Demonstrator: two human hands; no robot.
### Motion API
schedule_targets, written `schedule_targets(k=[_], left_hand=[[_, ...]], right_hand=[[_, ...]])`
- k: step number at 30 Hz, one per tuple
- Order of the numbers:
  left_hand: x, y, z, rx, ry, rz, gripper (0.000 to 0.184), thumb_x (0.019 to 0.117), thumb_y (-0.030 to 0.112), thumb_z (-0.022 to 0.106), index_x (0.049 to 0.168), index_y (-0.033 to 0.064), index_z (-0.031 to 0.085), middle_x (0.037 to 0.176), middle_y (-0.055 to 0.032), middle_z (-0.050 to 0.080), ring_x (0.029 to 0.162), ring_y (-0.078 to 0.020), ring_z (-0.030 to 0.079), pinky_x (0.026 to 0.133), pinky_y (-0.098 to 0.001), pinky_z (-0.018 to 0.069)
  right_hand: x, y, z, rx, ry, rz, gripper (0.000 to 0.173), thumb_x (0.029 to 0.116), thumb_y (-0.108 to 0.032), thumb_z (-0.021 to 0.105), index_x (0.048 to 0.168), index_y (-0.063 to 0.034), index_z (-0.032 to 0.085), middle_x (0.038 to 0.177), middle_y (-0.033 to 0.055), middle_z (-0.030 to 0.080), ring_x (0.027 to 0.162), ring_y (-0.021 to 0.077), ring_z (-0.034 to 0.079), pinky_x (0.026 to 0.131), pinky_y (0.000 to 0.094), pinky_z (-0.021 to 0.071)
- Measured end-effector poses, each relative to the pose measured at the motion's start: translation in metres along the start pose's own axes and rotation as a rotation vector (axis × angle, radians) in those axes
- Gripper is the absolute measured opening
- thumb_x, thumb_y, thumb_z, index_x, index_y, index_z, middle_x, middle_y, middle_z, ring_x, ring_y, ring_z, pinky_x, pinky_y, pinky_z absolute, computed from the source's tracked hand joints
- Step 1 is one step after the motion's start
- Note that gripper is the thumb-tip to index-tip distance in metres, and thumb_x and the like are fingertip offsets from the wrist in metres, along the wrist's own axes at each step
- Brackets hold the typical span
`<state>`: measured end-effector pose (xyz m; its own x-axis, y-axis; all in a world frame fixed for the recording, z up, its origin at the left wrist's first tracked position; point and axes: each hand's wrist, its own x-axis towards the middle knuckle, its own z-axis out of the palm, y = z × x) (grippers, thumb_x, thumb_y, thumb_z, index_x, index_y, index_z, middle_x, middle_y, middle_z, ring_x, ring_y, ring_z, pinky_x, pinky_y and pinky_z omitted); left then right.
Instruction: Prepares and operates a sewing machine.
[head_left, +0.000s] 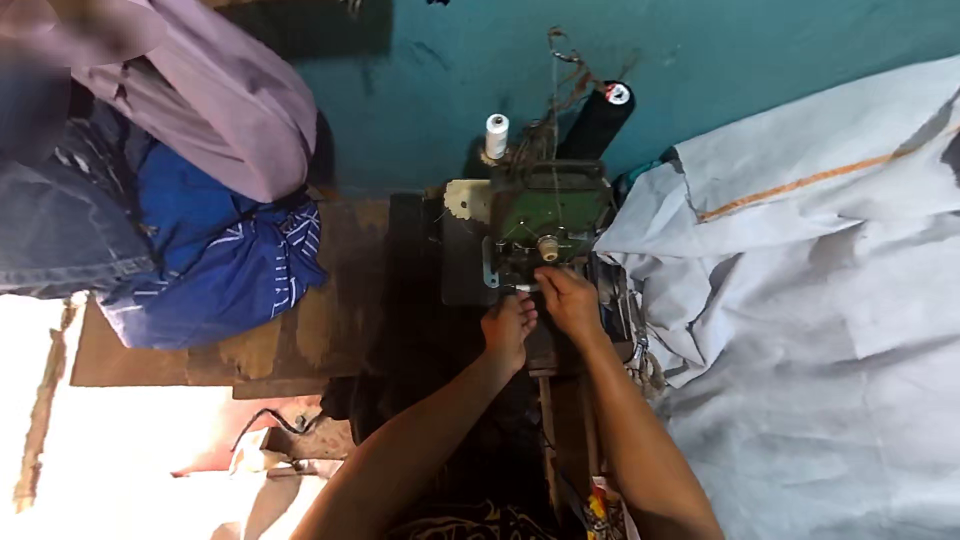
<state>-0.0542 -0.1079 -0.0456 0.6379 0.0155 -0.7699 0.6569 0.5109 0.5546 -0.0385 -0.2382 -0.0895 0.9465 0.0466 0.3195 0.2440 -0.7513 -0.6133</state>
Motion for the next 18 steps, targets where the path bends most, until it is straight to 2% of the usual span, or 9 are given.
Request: schedule_targets(k=[2,3,6,12,18], left_hand=[[0.003,-0.002,0.003,-0.042,-0.008,-0.005,0.026,0.1084,0.018,0.049,0.124,0.0008,0.06,0.094,-0.0072,0.065,0.076,-0.0138,0.064,0.071,-0.0284,0.0551],[0.004,-0.002,0.005,-0.059,0.001,-0.013,0.026,0.108,0.02,0.051,0.125,0.0015,0.06,0.094,-0.0072,0.066,0.075,-0.014,0.064,0.07,-0.0284,0.055],[0.008,0.001,0.009,-0.094,0.038,-0.039,0.024,0.1066,0.023,0.055,0.117,0.0025,0.063,0.087,-0.0052,0.065,0.071,-0.0134,0.063,0.067,-0.0277,0.0551],[0.016,0.003,0.012,-0.149,0.067,-0.053,0.021,0.1046,0.021,0.058,0.115,0.003,0.062,0.082,-0.0048,0.063,0.066,-0.0134,0.062,0.064,-0.0273,0.0554],[0.02,0.003,0.016,-0.147,0.057,-0.048,0.021,0.1057,0.025,0.057,0.113,0.0061,0.062,0.078,-0.0019,0.06,0.064,-0.0124,0.06,0.064,-0.0278,0.0551]], right_hand=[[0.0,-0.001,-0.002,-0.023,-0.035,0.028,0.022,0.1009,-0.014,0.061,0.11,-0.0003,0.076,0.098,0.0198,0.074,0.092,0.0373,0.072,0.083,0.0556,0.0564],[0.001,-0.001,-0.002,-0.028,-0.05,0.037,0.022,0.1011,-0.014,0.061,0.11,0.0002,0.075,0.099,0.0201,0.074,0.093,0.0379,0.072,0.083,0.0566,0.0557],[0.0,-0.002,0.0,-0.043,-0.045,0.045,0.023,0.1012,-0.014,0.06,0.11,0.0008,0.075,0.098,0.0203,0.074,0.092,0.0377,0.072,0.082,0.0565,0.0554],[-0.002,0.0,0.006,-0.062,0.034,0.046,0.022,0.1011,-0.013,0.06,0.109,0.0017,0.075,0.096,0.0197,0.074,0.09,0.0358,0.072,0.081,0.0536,0.0564],[-0.001,-0.002,0.01,-0.055,0.054,0.053,0.022,0.1007,-0.013,0.061,0.108,0.0013,0.075,0.095,0.0194,0.074,0.089,0.0347,0.072,0.08,0.0507,0.0572]])
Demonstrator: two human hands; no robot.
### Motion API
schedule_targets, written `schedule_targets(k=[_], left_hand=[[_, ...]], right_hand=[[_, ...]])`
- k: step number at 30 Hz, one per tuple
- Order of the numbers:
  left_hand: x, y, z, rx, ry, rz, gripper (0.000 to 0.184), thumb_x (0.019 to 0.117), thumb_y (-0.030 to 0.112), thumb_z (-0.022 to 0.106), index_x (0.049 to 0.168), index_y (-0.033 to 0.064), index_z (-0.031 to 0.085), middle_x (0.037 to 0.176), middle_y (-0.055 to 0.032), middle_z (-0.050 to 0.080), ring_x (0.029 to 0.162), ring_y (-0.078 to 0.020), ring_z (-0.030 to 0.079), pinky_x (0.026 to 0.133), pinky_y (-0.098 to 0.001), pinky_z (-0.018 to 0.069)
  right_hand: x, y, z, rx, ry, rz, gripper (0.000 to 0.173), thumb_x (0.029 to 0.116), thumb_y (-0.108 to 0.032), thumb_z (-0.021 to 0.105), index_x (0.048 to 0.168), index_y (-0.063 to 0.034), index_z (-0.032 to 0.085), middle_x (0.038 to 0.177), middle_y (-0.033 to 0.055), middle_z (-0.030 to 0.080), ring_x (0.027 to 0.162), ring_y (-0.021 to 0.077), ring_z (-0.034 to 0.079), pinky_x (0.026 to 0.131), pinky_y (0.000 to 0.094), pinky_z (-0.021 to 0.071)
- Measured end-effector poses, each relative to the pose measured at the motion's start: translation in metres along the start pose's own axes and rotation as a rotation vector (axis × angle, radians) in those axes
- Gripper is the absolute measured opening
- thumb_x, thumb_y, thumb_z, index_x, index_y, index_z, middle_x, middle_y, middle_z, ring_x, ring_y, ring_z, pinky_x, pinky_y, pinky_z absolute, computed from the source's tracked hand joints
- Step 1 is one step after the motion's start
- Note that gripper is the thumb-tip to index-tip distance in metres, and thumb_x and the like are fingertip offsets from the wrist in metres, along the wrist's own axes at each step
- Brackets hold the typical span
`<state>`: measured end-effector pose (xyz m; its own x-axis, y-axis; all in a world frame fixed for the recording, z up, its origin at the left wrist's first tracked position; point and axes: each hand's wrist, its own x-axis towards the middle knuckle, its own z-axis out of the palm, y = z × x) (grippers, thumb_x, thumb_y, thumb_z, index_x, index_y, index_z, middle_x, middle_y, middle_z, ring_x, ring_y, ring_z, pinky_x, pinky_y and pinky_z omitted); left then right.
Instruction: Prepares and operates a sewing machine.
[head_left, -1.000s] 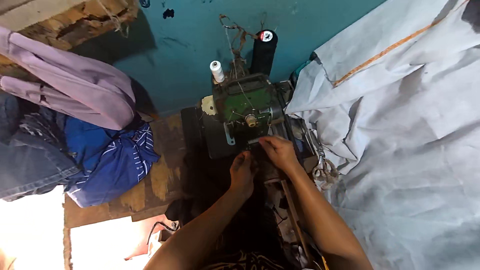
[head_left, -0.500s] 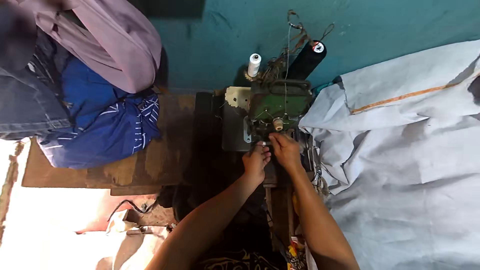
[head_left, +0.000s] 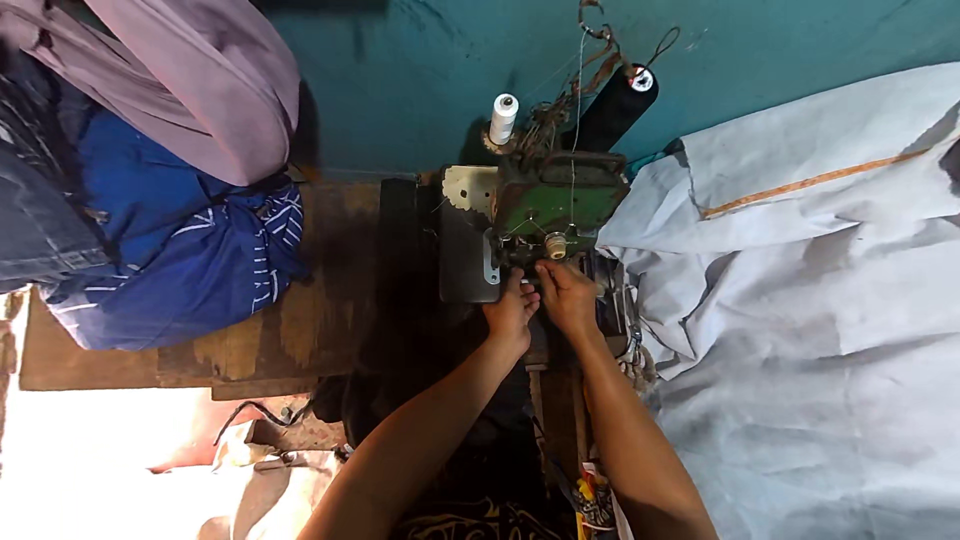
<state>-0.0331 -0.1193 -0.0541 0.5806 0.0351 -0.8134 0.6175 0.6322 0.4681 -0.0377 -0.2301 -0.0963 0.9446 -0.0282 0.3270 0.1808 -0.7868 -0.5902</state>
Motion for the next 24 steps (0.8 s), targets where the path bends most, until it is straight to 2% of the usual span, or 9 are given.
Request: schedule_targets(k=[12,19,24], left_hand=[[0.0008,0.0025,0.0035,0.004,-0.014,0.016,0.02,0.1072,0.026,0.053,0.109,0.0083,0.062,0.073,0.0001,0.056,0.059,-0.0106,0.057,0.061,-0.0254,0.0536],[0.0006,0.0032,0.0039,0.024,-0.026,0.023,0.02,0.108,0.026,0.051,0.114,0.0087,0.06,0.074,0.0009,0.057,0.059,-0.0093,0.057,0.06,-0.024,0.0535],[0.0019,0.004,0.0087,-0.017,0.001,0.009,0.017,0.1067,0.028,0.054,0.105,0.0114,0.06,0.074,0.001,0.054,0.06,-0.0102,0.055,0.063,-0.0256,0.0522]], right_hand=[[-0.0014,-0.0034,0.0011,-0.039,0.024,0.001,0.02,0.0998,-0.011,0.061,0.107,0.001,0.075,0.092,0.0195,0.073,0.085,0.0356,0.072,0.077,0.0512,0.0574],[-0.0012,-0.0044,-0.0021,-0.05,0.0,-0.012,0.02,0.0994,-0.01,0.062,0.108,0.0014,0.075,0.092,0.0196,0.073,0.086,0.0363,0.072,0.077,0.053,0.0561],[0.0006,-0.0035,0.0027,-0.072,0.001,-0.047,0.019,0.099,-0.012,0.062,0.106,-0.0012,0.076,0.09,0.0178,0.072,0.084,0.0351,0.071,0.076,0.0506,0.057]])
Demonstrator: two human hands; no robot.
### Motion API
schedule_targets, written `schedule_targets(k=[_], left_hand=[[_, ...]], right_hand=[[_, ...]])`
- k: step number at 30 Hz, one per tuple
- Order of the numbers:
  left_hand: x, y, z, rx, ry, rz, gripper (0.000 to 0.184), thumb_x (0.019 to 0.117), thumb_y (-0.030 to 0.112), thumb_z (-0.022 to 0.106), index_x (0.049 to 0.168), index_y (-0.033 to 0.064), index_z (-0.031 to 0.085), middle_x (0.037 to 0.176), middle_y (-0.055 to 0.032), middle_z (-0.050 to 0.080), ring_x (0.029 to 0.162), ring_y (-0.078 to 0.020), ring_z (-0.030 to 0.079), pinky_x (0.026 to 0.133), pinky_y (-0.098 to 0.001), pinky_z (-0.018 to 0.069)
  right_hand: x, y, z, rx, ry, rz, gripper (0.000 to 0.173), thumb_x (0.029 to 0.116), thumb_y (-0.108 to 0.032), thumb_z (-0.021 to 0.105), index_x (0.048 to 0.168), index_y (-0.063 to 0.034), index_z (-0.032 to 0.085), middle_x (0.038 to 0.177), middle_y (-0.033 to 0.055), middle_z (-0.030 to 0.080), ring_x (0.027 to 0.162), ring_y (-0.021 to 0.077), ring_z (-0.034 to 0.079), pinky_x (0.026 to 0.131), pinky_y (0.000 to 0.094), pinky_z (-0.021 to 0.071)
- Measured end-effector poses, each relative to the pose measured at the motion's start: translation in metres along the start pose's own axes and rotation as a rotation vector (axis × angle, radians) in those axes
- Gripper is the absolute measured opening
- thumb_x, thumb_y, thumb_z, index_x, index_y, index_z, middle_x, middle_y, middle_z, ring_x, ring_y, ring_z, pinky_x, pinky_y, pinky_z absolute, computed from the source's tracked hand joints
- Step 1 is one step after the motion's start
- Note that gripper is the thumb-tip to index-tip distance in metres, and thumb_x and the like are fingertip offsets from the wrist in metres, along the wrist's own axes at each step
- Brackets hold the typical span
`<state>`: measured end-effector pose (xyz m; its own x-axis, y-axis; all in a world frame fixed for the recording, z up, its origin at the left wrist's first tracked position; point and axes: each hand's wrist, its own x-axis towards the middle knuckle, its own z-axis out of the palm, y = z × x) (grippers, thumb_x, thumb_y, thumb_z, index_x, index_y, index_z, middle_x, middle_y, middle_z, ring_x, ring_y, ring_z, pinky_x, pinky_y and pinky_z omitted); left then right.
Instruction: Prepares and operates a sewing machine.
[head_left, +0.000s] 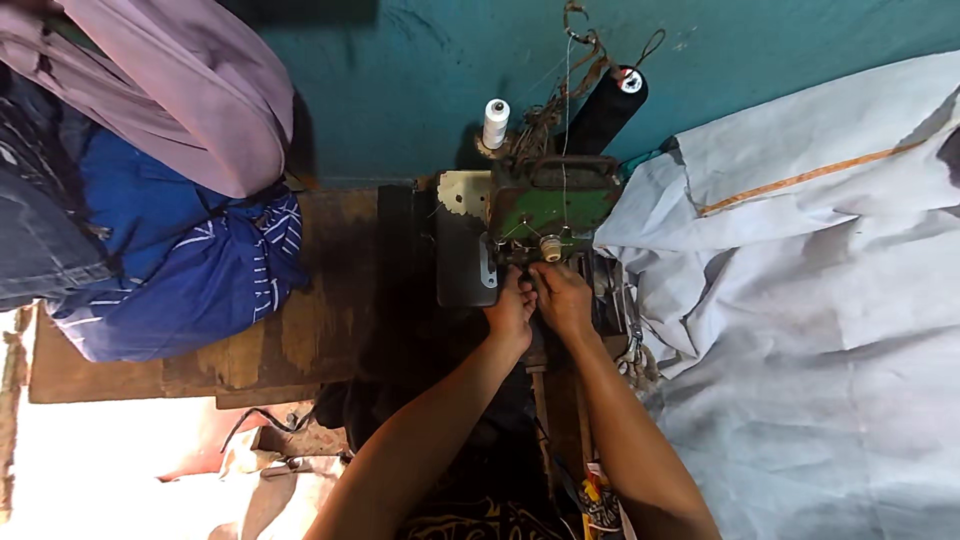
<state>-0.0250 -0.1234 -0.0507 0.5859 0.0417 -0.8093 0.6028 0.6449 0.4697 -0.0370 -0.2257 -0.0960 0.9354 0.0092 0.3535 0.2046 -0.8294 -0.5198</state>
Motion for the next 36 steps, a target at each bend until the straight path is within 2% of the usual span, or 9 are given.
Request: schedule_targets(k=[3,10,13,15,19,21,23,28,36], left_hand=[[0.002,0.0,0.003,-0.021,0.015,-0.01,0.015,0.105,0.026,0.058,0.096,0.0143,0.056,0.073,0.0022,0.05,0.06,-0.0099,0.05,0.063,-0.025,0.0494],[0.003,0.001,0.009,-0.005,0.056,-0.03,0.016,0.1066,0.025,0.055,0.097,0.0125,0.055,0.079,0.0006,0.048,0.065,-0.0105,0.048,0.065,-0.0247,0.0466],[0.0,0.0,0.008,0.028,0.024,-0.011,0.023,0.1093,0.029,0.048,0.116,0.0084,0.056,0.091,-0.0042,0.049,0.079,-0.0153,0.051,0.077,-0.0309,0.0482],[-0.008,-0.002,0.002,0.102,-0.009,0.024,0.028,0.1116,0.031,0.041,0.118,0.0064,0.054,0.088,-0.0048,0.05,0.078,-0.0157,0.053,0.076,-0.0322,0.0495],[-0.056,0.012,-0.04,0.631,-0.259,0.261,0.033,0.1115,0.016,0.034,0.124,-0.0074,0.052,0.087,-0.0057,0.051,0.072,-0.0084,0.05,0.069,-0.0234,0.0467],[-0.082,0.028,-0.067,0.963,-0.387,0.47,0.032,0.1087,0.011,0.038,0.12,-0.0122,0.055,0.093,-0.0126,0.061,0.081,-0.0111,0.057,0.077,-0.0254,0.0499],[-0.093,0.038,-0.087,1.184,-0.456,0.71,0.028,0.1057,0.01,0.044,0.112,-0.0109,0.061,0.093,-0.0159,0.066,0.085,-0.0173,0.064,0.08,-0.0315,0.0544],[-0.095,0.058,-0.091,1.501,-0.472,0.998,0.026,0.1014,0.009,0.051,0.107,-0.0087,0.068,0.1,-0.022,0.072,0.097,-0.0355,0.07,0.089,-0.0487,0.0547],[-0.102,0.053,-0.085,1.751,-0.578,1.18,0.022,0.0993,0.01,0.053,0.1,-0.0048,0.069,0.092,-0.018,0.072,0.09,-0.0322,0.071,0.085,-0.0486,0.0555]], right_hand=[[0.002,-0.001,0.0,-0.005,-0.024,-0.014,0.019,0.0992,-0.013,0.063,0.106,-0.0023,0.076,0.089,0.0179,0.072,0.083,0.0355,0.071,0.075,0.0513,0.057],[0.006,-0.002,0.0,-0.03,-0.026,-0.045,0.019,0.0985,-0.015,0.063,0.105,-0.0039,0.077,0.087,0.0175,0.071,0.082,0.0349,0.07,0.075,0.0507,0.056],[0.006,-0.001,-0.003,-0.084,-0.013,-0.085,0.02,0.0981,-0.019,0.064,0.105,-0.0072,0.078,0.091,0.0157,0.071,0.086,0.0355,0.067,0.076,0.0503,0.0533],[0.001,-0.004,-0.004,-0.118,0.051,-0.094,0.021,0.0982,-0.023,0.065,0.107,-0.0108,0.079,0.097,0.0134,0.072,0.093,0.035,0.065,0.084,0.0515,0.048],[-0.028,-0.026,-0.02,0.036,0.228,-0.116,0.024,0.0975,-0.016,0.059,0.106,-0.0026,0.077,0.11,0.016,0.074,0.11,0.0333,0.066,0.104,0.052,0.0437],[-0.044,-0.049,-0.035,0.209,0.104,-0.131,0.031,0.0971,-0.011,0.051,0.118,0.0001,0.071,0.119,0.017,0.072,0.121,0.0342,0.063,0.11,0.0499,0.0428],[-0.051,-0.072,-0.044,0.351,-0.081,-0.164,0.04,0.0956,-0.012,0.049,0.128,0.0021,0.066,0.128,0.0191,0.069,0.128,0.0383,0.06,0.113,0.0562,0.0397],[-0.061,-0.085,-0.033,0.574,0.05,-0.083,0.023,0.0924,-0.009,0.064,0.107,0.0062,0.071,0.109,0.0223,0.073,0.112,0.0336,0.069,0.11,0.049,0.0452],[-0.096,-0.08,-0.021,0.716,0.323,-0.154,0.017,0.099,-0.01,0.06,0.1,0.0037,0.07,0.093,0.0177,0.073,0.094,0.0246,0.071,0.108,0.041,0.0478]])
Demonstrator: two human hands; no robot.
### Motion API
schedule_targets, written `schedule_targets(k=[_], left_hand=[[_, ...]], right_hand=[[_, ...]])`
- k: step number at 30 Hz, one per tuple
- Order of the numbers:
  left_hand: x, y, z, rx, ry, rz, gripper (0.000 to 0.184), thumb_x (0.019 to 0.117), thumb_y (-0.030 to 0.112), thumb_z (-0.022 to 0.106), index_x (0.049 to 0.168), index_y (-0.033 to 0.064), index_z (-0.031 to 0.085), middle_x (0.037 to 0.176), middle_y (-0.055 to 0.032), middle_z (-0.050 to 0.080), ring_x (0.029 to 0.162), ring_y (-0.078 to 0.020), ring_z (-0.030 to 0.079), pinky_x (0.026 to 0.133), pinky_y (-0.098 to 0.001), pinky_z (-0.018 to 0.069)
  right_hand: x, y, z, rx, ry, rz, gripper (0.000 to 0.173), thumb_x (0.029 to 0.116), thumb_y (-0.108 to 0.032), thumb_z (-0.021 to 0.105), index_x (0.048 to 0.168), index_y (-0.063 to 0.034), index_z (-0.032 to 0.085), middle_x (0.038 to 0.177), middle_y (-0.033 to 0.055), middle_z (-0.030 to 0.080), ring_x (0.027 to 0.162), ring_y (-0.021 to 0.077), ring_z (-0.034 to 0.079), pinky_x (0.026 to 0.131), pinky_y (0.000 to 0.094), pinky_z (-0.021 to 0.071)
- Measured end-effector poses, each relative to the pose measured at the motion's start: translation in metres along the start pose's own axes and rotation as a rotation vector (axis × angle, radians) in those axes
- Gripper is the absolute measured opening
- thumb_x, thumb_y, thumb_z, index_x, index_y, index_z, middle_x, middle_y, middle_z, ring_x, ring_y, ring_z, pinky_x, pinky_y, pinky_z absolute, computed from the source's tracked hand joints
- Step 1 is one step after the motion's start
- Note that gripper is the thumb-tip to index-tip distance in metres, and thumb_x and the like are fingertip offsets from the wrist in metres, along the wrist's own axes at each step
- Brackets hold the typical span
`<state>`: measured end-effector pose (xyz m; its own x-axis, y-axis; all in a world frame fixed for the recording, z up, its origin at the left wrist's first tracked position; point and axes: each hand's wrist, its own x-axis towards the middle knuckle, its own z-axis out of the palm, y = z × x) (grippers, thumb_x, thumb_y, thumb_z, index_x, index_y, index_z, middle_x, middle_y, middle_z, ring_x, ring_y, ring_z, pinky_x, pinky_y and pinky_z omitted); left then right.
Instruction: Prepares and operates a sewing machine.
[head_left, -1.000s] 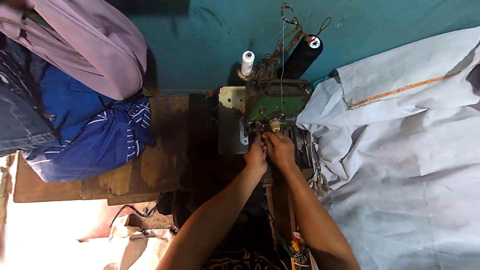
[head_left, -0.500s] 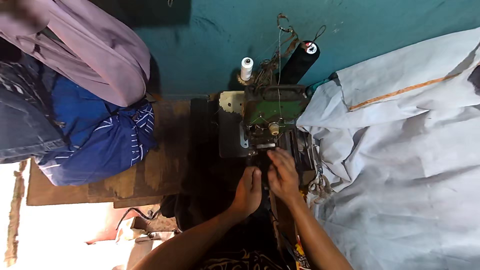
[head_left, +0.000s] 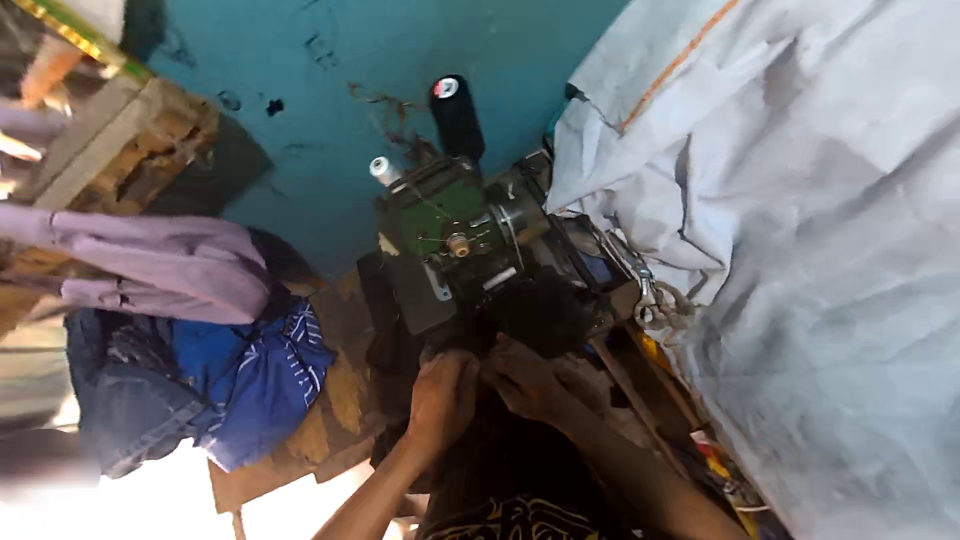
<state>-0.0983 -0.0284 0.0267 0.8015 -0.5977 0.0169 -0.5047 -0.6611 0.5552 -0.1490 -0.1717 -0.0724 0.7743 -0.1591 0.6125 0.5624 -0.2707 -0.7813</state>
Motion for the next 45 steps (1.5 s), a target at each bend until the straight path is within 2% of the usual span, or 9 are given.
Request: schedule_targets(k=[3,5,7,13,16,21,34,40,45], left_hand=[[0.003,0.003,-0.007,0.064,-0.201,0.112,0.025,0.1026,0.017,0.05,0.099,0.0003,0.068,0.09,-0.0134,0.071,0.087,-0.028,0.069,0.084,-0.0478,0.0516],[0.019,0.009,-0.02,0.157,-0.355,0.171,0.029,0.1042,0.021,0.05,0.1,0.0012,0.071,0.093,-0.0136,0.073,0.092,-0.0295,0.07,0.089,-0.0521,0.0506],[0.044,0.006,-0.032,0.323,-0.351,0.304,0.032,0.1049,0.025,0.051,0.103,0.0025,0.074,0.098,-0.014,0.074,0.096,-0.0304,0.072,0.09,-0.0532,0.0551],[0.194,0.051,-0.041,0.701,-0.321,0.608,0.036,0.107,0.023,0.049,0.127,-0.0017,0.066,0.118,-0.0282,0.068,0.112,-0.0475,0.064,0.096,-0.0627,0.05],[0.243,0.069,-0.009,0.951,-0.568,0.361,0.045,0.1055,0.031,0.055,0.138,0.0009,0.059,0.132,-0.0294,0.06,0.123,-0.0509,0.058,0.098,-0.072,0.0442],[0.247,0.066,0.037,1.161,-0.715,-0.05,0.046,0.0974,0.038,0.068,0.117,-0.0036,0.066,0.117,-0.0318,0.065,0.113,-0.0529,0.062,0.088,-0.0744,0.047],[0.241,0.065,0.033,1.053,-0.653,0.035,0.06,0.096,0.039,0.07,0.137,-0.0022,0.055,0.129,-0.0266,0.062,0.122,-0.0447,0.06,0.099,-0.0644,0.0458],[0.248,0.061,0.043,0.988,-0.71,-0.024,0.035,0.0955,0.027,0.07,0.114,-0.002,0.067,0.118,-0.0262,0.066,0.114,-0.0459,0.063,0.086,-0.0649,0.0519],[0.24,0.065,0.05,0.918,-0.662,-0.041,0.03,0.0925,0.01,0.072,0.118,-0.0052,0.066,0.124,-0.0283,0.063,0.12,-0.0465,0.059,0.091,-0.0606,0.0527]], right_hand=[[-0.022,-0.01,0.003,0.054,0.128,0.03,0.018,0.0997,-0.011,0.057,0.099,0.0044,0.068,0.089,0.0177,0.07,0.09,0.0234,0.07,0.104,0.0357,0.0499],[-0.027,-0.016,0.003,0.104,0.197,0.119,0.019,0.0951,-0.008,0.059,0.094,0.0061,0.071,0.084,0.0178,0.069,0.084,0.0222,0.068,0.09,0.0303,0.0549],[-0.024,-0.014,0.005,0.128,0.232,0.21,0.018,0.0935,-0.006,0.06,0.092,0.006,0.074,0.082,0.0159,0.07,0.077,0.0184,0.068,0.076,0.0269,0.0578],[-0.002,0.015,0.038,0.279,0.32,0.396,0.018,0.0967,-0.006,0.06,0.094,0.0061,0.074,0.083,0.0148,0.072,0.078,0.0147,0.07,0.074,0.0283,0.0589],[0.007,0.007,0.038,0.359,0.278,0.441,0.019,0.0954,-0.005,0.059,0.094,0.0067,0.074,0.082,0.0151,0.071,0.076,0.0139,0.068,0.073,0.0271,0.0564],[-0.001,-0.011,0.03,0.423,0.194,0.608,0.019,0.0964,-0.005,0.058,0.097,0.0067,0.072,0.08,0.013,0.069,0.072,0.0118,0.064,0.069,0.0277,0.0545],[0.002,-0.029,0.029,0.499,0.104,0.798,0.015,0.0957,-0.005,0.061,0.094,0.0047,0.072,0.08,0.0065,0.068,0.07,0.0023,0.06,0.068,0.0205,0.0517],[0.003,-0.028,0.03,0.544,0.164,0.856,0.014,0.0951,-0.006,0.061,0.092,0.0021,0.072,0.079,0.0008,0.067,0.071,-0.0026,0.059,0.068,0.0162,0.051],[0.017,-0.027,0.021,0.49,0.058,0.982,0.016,0.0968,-0.011,0.061,0.097,0.001,0.072,0.083,0.0029,0.067,0.075,0.0032,0.06,0.071,0.0223,0.051]])
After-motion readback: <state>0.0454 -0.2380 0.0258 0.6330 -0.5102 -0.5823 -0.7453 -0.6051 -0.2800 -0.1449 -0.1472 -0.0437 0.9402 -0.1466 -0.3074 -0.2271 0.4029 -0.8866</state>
